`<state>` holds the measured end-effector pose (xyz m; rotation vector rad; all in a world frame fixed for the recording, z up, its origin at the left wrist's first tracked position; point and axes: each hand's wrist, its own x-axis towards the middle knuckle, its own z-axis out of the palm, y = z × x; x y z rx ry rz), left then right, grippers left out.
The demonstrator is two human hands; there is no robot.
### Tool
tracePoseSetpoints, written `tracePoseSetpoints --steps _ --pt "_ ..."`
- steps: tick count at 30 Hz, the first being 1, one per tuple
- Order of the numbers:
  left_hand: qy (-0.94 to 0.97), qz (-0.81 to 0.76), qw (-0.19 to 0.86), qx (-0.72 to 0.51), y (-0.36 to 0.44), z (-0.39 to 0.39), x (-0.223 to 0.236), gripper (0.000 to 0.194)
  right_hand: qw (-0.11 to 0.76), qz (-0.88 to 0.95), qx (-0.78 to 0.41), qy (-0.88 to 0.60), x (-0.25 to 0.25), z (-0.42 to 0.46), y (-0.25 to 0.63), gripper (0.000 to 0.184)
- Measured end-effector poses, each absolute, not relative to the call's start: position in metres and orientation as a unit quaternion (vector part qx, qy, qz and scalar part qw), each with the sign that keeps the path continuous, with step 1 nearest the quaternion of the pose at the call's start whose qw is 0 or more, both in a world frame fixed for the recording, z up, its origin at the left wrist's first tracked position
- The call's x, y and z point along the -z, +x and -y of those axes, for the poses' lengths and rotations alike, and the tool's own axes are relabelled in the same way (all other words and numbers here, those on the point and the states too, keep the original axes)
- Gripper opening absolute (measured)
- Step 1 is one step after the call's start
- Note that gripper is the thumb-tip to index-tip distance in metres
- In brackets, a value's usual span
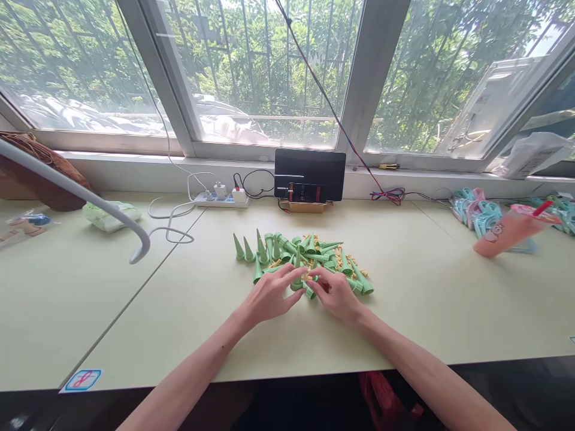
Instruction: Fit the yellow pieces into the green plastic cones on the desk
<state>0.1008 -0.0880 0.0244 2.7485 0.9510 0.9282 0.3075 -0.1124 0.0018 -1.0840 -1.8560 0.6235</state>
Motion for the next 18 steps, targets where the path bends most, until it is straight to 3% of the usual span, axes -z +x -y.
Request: tracePoseSetpoints --steps 18 --pt "0.905 -0.311 0.042 -0.289 0.1009 0.0885 -0.0230 0.034 0.437 0.753 -0.261 -0.418 -0.0004 0.1097 0.3090 0.032"
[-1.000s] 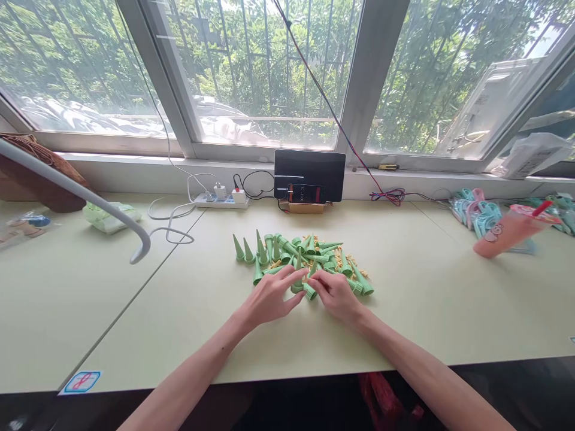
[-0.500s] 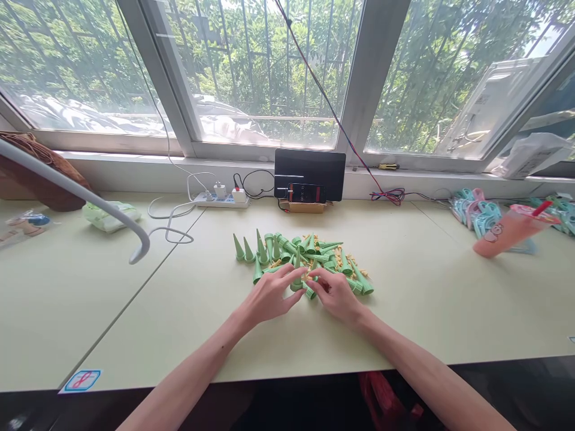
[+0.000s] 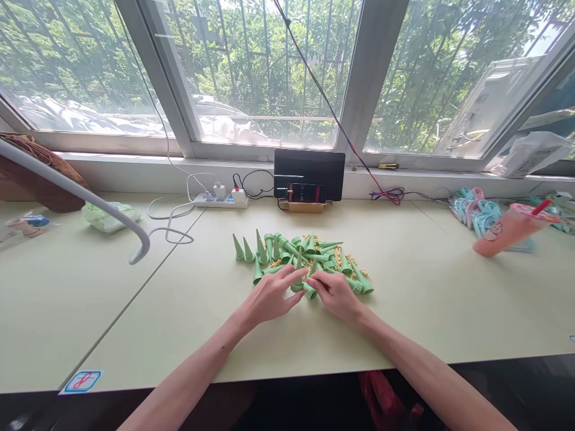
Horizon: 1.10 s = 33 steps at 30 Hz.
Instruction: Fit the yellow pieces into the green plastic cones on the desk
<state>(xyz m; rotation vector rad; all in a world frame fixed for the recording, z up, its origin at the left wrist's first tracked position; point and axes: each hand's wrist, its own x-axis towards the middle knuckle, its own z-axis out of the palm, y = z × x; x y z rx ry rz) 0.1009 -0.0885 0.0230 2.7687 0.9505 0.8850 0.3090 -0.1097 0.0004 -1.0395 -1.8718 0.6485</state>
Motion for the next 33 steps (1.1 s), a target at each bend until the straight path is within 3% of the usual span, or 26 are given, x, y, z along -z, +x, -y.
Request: tracePoseSetpoints --steps 4,11,19,26,33 --pt "0.903 -0.315 0.053 -0.289 0.101 0.088 -0.024 0.036 0.434 0.748 -0.262 -0.429 -0.002 0.111 0.308 0.029" --pt "0.876 -0.349 0.110 -0.314 0.101 0.088 -0.023 0.063 0.437 0.748 -0.241 -0.437 -0.002 0.112 0.307 0.017" --pt "0.853 -0.358 0.209 -0.318 0.101 0.086 -0.024 0.078 0.436 0.746 -0.234 -0.446 0.002 0.111 0.308 0.026" --pt "0.805 -0.355 0.328 -0.344 0.101 0.089 -0.036 0.051 0.445 0.745 -0.235 -0.438 0.000 0.112 0.308 0.026" --pt "0.740 -0.361 0.458 -0.334 0.101 0.090 -0.043 0.037 0.440 0.752 -0.237 -0.430 -0.001 0.112 0.308 0.028"
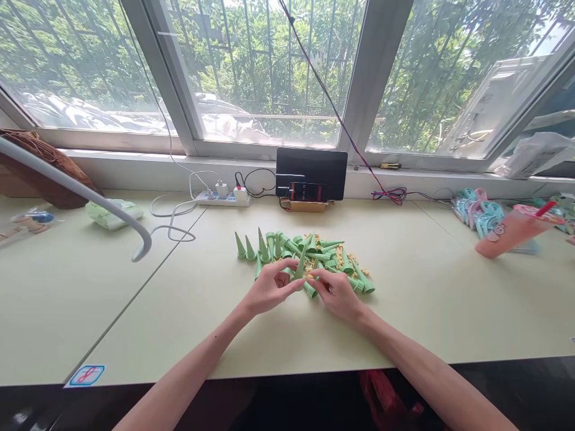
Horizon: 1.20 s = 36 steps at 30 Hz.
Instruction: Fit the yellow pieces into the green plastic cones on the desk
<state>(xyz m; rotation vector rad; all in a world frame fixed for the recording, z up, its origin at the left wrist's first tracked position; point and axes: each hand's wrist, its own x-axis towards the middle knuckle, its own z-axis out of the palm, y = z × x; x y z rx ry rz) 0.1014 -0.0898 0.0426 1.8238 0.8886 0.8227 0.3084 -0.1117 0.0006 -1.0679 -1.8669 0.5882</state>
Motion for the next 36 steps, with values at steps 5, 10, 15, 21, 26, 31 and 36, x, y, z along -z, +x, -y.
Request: tracePoseSetpoints --steps 5,10,15,21,26,31,36 --pt "0.741 -0.359 0.470 -0.319 0.1018 0.0899 -0.0456 0.032 0.434 0.757 -0.238 -0.427 -0.0012 0.1117 0.3077 0.028" --pt "0.750 -0.361 0.452 -0.321 0.1008 0.0887 -0.0398 0.028 0.424 0.760 -0.241 -0.429 -0.0005 0.1114 0.3087 0.028" --pt "0.761 -0.358 0.439 -0.315 0.1002 0.0876 -0.0385 0.023 0.425 0.760 -0.240 -0.429 0.0014 0.1109 0.3090 0.028" --pt "0.776 -0.345 0.424 -0.315 0.1002 0.0867 -0.0407 0.019 0.410 0.766 -0.245 -0.431 -0.0023 0.1123 0.3094 0.031" --pt "0.788 -0.326 0.405 -0.329 0.1005 0.0861 -0.0400 0.016 0.411 0.770 -0.233 -0.428 -0.0023 0.1126 0.3097 0.033" --pt "0.798 -0.320 0.386 -0.334 0.1009 0.0855 -0.0380 0.013 0.418 0.767 -0.231 -0.428 -0.0018 0.1130 0.3090 0.033" --pt "0.802 -0.320 0.379 -0.333 0.1008 0.0852 -0.0372 0.013 0.421 0.770 -0.226 -0.423 -0.0021 0.1129 0.3085 0.030"
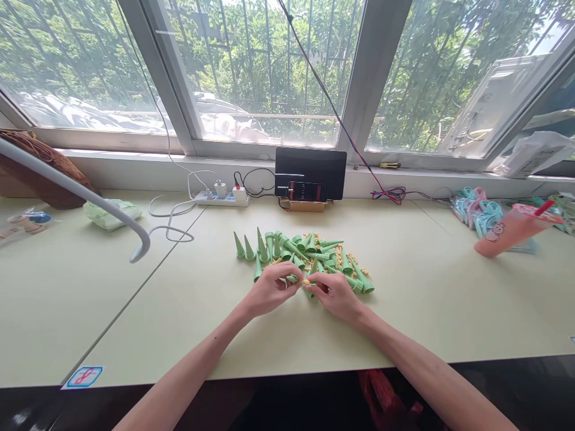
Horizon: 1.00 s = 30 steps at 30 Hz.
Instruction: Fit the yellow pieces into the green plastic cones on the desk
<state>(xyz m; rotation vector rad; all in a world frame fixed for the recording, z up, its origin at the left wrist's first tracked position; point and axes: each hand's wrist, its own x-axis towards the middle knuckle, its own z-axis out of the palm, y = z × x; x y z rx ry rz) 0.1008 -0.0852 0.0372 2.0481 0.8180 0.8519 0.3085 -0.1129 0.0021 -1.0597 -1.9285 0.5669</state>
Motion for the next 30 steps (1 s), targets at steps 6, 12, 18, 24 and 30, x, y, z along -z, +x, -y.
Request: tracePoseSetpoints --steps 6,12,18,24,30 --pt "0.804 -0.312 0.381 -0.334 0.100 0.086 -0.038 0.009 0.417 0.775 -0.219 -0.421 -0.002 0.112 0.308 0.031" --pt "0.805 -0.306 0.382 -0.336 0.101 0.086 -0.038 0.008 0.413 0.778 -0.218 -0.420 0.000 0.112 0.309 0.030" --pt "0.806 -0.308 0.380 -0.333 0.100 0.085 -0.035 0.017 0.405 0.780 -0.228 -0.419 0.000 0.113 0.309 0.027" --pt "0.811 -0.312 0.360 -0.338 0.102 0.085 -0.031 0.016 0.401 0.783 -0.225 -0.419 0.000 0.112 0.309 0.024" --pt "0.817 -0.316 0.345 -0.338 0.102 0.083 -0.027 0.015 0.399 0.786 -0.227 -0.414 0.000 0.113 0.309 0.022"
